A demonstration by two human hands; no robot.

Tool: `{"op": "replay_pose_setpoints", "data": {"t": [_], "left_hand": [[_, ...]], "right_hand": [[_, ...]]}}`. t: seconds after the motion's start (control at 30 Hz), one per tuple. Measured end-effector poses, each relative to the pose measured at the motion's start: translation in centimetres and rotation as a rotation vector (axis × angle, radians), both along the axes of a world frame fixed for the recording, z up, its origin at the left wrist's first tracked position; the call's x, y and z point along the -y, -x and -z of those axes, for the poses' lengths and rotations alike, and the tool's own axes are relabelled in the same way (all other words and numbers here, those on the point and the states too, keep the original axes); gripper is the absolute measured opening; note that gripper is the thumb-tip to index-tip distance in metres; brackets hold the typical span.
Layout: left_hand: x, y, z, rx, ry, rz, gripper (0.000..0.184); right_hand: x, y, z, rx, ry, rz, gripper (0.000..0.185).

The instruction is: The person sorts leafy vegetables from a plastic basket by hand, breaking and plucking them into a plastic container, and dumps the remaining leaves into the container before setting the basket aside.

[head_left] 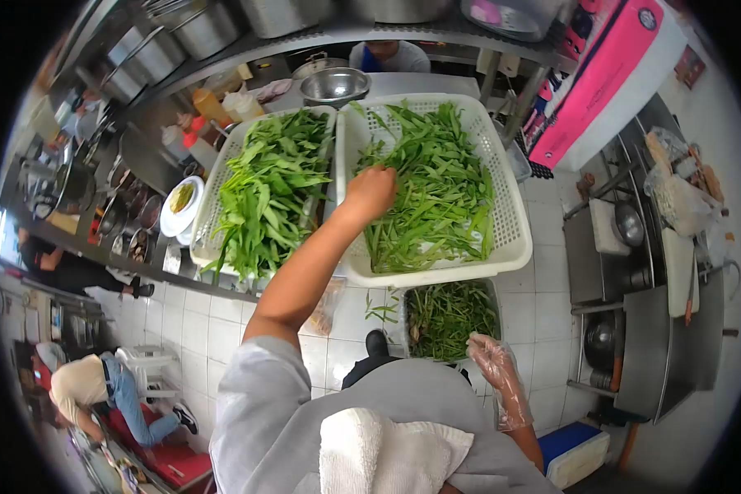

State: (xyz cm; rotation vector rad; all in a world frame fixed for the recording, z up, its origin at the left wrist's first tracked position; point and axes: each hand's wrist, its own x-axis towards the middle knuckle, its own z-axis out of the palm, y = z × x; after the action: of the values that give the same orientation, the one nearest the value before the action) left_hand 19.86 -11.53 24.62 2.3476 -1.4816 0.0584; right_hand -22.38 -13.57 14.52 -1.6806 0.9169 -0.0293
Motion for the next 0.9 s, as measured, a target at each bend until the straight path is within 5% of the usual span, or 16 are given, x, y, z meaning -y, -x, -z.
{"op": "replay_pose_setpoints", "data": {"t": [0.07, 0.1, 0.2, 0.33, 0.43, 0.5, 0.57, 0.73, 0.9], "left_hand": [[1.2, -1.9, 3.9, 0.086, -0.075, -0.058, 0.021], [1.9, -2.2, 3.6, -0.046, -0.385, -0.065, 0.022], [1.3, -0.5, 5.9, 0.261, -0.173, -0.173, 0.016], [4.6, -2.0, 8.7, 0.062, -0.211, -0.35, 0.034], [4.0, -0.7, 5.7, 0.141, -0.306, -0.247, 0.035], [2.5, 1.2, 1.6, -0.097, -0.188, -0.281, 0.036], [2.7, 0.9, 1.7, -0.055, -0.165, -0.331, 0.037], [0.0, 2.7, -4.7, 0.163, 0.379, -0.269, 0.027], [-1.3, 3.6, -8.6, 0.049, 0.564, -0.255, 0.023]], "right_hand": [[0.4, -0.5, -1.9, 0.008, 0.082, -0.104, 0.043], [0.6, -1.2, -2.9, 0.017, 0.153, -0.209, 0.042], [1.2, -2.3, -3.3, 0.057, 0.245, -0.344, 0.035], [3.1, -3.6, -1.4, -0.021, 0.093, -0.391, 0.04], [3.8, -4.4, -4.2, -0.091, 0.128, -0.475, 0.044], [4.0, -4.9, -4.9, -0.072, 0.145, -0.571, 0.045], [5.0, -5.3, -4.7, 0.115, 0.12, -0.573, 0.045], [5.9, -5.6, -3.7, 0.18, 0.09, -0.587, 0.041], [3.4, -5.7, -3.3, 0.183, 0.029, -0.625, 0.038]]}}
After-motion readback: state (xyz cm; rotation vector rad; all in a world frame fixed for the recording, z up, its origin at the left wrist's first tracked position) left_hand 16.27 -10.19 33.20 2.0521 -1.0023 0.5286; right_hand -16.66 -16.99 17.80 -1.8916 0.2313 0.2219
